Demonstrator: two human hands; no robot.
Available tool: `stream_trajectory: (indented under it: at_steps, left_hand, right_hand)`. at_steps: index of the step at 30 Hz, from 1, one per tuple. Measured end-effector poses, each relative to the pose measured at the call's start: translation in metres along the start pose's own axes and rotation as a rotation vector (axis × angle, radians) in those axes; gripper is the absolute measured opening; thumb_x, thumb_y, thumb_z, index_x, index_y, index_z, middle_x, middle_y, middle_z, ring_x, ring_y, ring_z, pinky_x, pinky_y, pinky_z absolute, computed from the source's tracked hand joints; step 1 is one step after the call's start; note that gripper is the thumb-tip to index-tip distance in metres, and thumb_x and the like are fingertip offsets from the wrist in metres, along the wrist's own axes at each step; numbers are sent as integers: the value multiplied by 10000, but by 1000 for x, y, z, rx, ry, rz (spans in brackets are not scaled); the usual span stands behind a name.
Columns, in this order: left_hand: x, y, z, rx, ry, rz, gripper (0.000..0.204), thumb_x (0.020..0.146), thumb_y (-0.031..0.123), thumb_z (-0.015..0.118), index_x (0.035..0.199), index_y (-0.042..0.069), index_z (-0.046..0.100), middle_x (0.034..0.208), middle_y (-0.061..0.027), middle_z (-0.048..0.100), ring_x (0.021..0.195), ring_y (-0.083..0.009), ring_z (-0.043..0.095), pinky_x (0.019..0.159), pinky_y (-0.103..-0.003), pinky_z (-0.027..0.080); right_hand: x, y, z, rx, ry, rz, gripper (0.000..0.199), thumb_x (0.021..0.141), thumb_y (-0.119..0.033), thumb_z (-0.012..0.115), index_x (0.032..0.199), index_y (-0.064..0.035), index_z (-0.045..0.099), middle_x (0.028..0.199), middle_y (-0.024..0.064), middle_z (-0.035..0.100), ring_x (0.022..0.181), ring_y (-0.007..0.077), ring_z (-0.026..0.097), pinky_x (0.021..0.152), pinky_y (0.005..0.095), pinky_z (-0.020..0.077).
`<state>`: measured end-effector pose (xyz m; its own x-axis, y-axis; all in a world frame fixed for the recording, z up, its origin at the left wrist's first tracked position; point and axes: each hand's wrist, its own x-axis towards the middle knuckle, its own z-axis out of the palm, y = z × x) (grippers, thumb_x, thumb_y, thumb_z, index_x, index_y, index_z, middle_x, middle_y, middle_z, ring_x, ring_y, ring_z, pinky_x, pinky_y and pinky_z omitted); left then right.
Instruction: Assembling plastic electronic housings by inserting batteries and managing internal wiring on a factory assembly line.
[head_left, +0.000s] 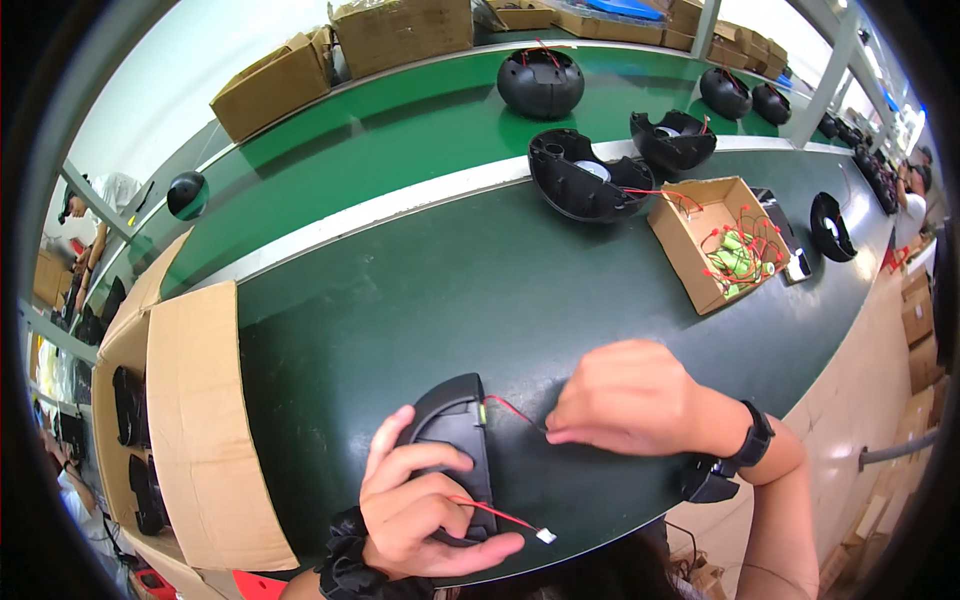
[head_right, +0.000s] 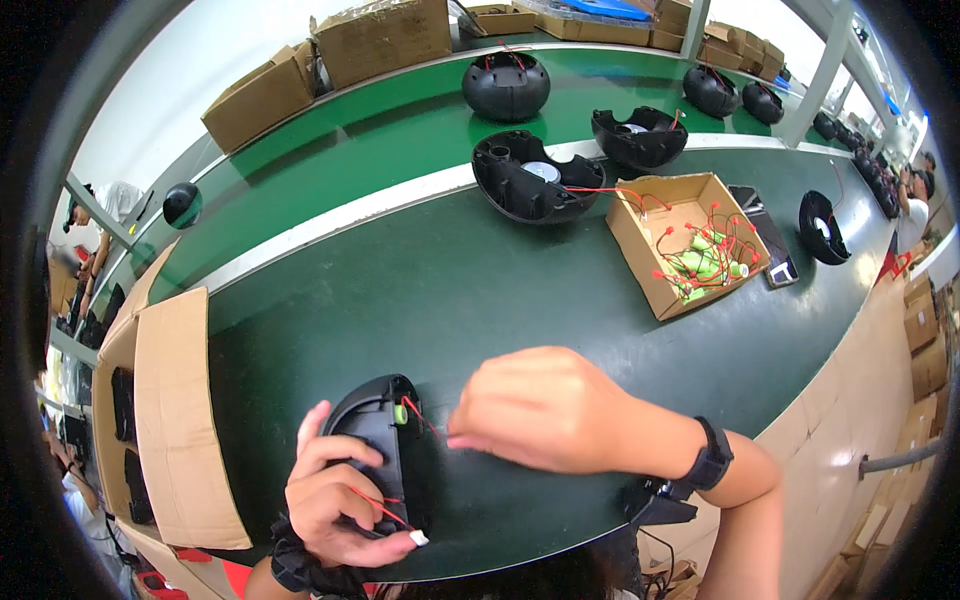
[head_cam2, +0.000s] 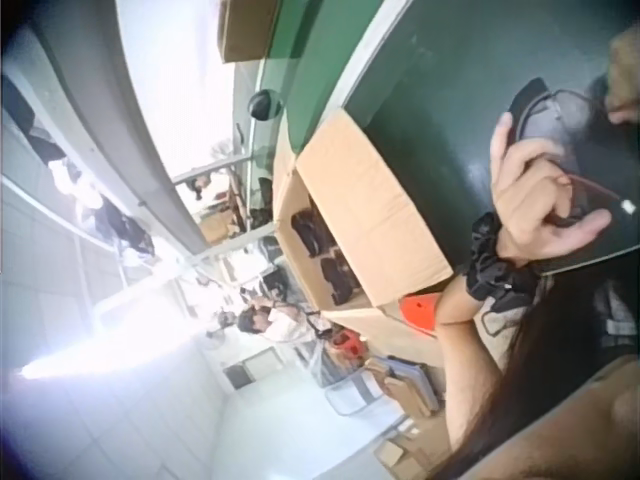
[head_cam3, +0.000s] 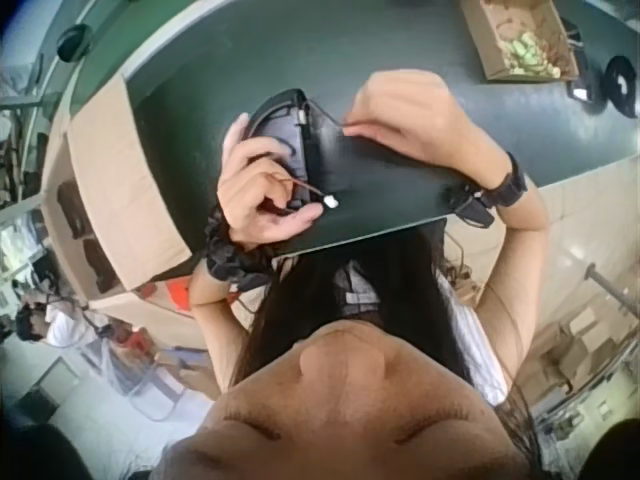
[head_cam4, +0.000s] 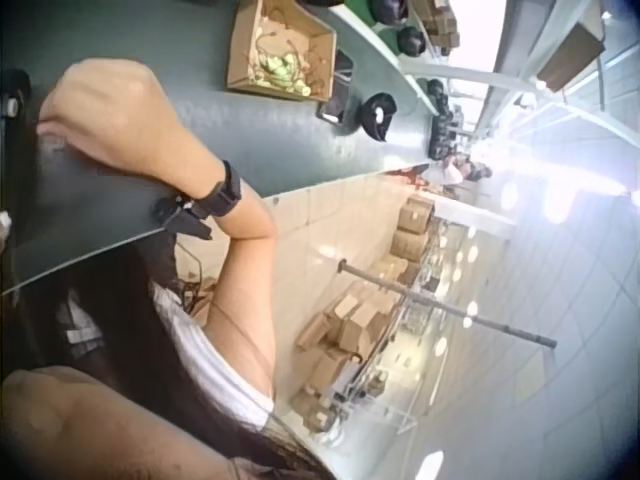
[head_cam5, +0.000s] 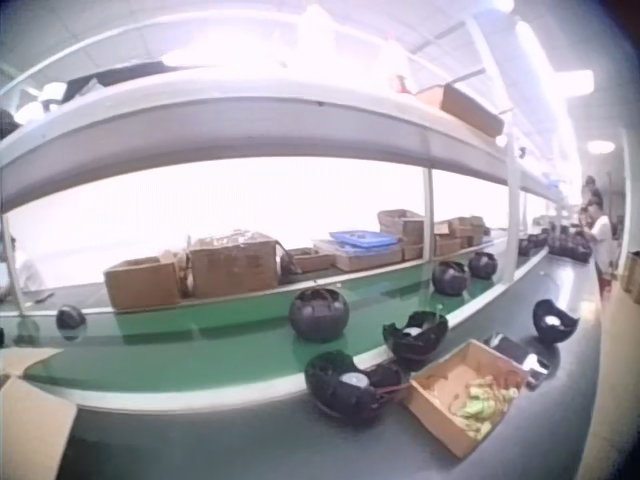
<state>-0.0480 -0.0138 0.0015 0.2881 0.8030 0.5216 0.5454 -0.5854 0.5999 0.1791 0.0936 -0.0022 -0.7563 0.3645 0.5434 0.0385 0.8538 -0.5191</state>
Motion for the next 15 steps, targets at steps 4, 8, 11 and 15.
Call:
stream_trajectory:
  at_steps: [4, 8, 11, 15]
  left_hand:
    - [1, 1, 2, 65, 10, 25, 502, 574, 270, 870, 527, 176, 379, 549, 43, 512, 932, -252, 669, 1036, -541, 263]
    - [3, 11, 5, 102, -47, 93, 494, 600, 267, 862, 529, 174, 382, 559, 34, 523, 968, -247, 669, 1052, -489, 256]
    - [-15, 15, 3, 311, -175, 304, 281, 584, 303, 848, 663, 167, 615, 710, 43, 637, 920, -187, 645, 1010, -410, 315]
    - [6, 24, 14, 81, 116, 417, 178, 671, 76, 710, 657, 42, 536, 703, -113, 564, 654, -271, 566, 720, -392, 472]
  right_hand:
    - [6, -26, 6, -285, 30, -325, 190, 650, -115, 613, 805, -7, 589, 757, 57, 523, 658, 160, 527, 540, 267, 431]
    - [14, -42, 4, -282, -46, -323, 170, 687, -71, 631, 843, -4, 630, 803, 52, 569, 671, 145, 559, 551, 230, 450]
    - [17, -49, 9, -182, 13, -299, 151, 705, -83, 612, 838, -14, 626, 796, 52, 559, 666, 149, 543, 524, 235, 408]
    - [20, -54, 14, -199, 19, -325, 128, 744, -112, 590, 834, -26, 622, 802, 44, 554, 660, 144, 518, 492, 229, 351]
